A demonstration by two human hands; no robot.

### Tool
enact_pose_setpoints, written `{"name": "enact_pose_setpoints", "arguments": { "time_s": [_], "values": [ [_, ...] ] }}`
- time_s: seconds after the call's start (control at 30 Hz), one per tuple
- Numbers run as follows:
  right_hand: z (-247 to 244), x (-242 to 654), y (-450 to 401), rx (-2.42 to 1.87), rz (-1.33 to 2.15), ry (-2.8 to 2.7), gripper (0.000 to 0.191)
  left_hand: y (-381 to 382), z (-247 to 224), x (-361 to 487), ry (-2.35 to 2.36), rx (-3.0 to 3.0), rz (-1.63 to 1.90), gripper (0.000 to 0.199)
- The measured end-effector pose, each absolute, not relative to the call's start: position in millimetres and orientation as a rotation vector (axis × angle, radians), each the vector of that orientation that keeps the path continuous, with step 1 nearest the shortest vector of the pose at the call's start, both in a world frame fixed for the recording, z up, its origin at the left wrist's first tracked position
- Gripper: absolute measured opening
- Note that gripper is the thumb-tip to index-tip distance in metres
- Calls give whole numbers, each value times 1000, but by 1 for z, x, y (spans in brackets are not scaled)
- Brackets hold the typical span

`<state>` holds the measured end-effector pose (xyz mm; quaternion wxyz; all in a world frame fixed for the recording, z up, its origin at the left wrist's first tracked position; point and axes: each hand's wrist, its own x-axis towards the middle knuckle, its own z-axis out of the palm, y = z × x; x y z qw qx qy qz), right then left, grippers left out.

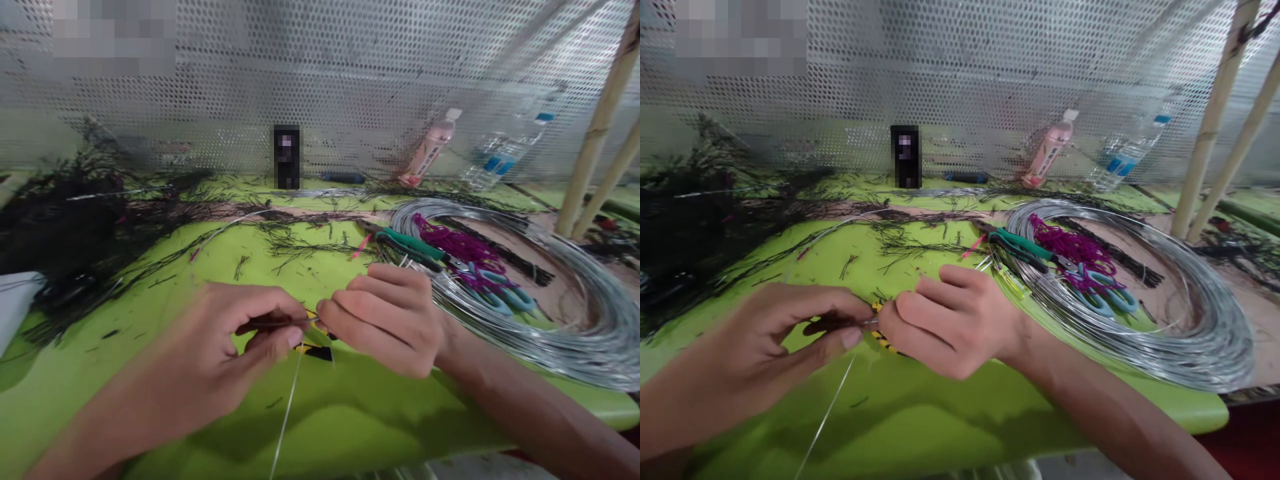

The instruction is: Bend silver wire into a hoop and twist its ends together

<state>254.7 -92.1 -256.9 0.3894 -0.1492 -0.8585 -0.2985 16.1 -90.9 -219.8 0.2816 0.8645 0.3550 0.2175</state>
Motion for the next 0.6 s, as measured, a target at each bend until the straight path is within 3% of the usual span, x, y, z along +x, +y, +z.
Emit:
{"name": "enact_pose_setpoints", "arguments": {
  "time_s": [0.4, 0.6],
  "values": [
    [-261, 251, -94, -357, -752, -2129, 4, -90, -219, 22, 909, 2256, 587, 16],
    [-257, 250, -100, -411, -671, -2136, 3, -100, -232, 23, 901, 2609, 945, 6]
  ]
}}
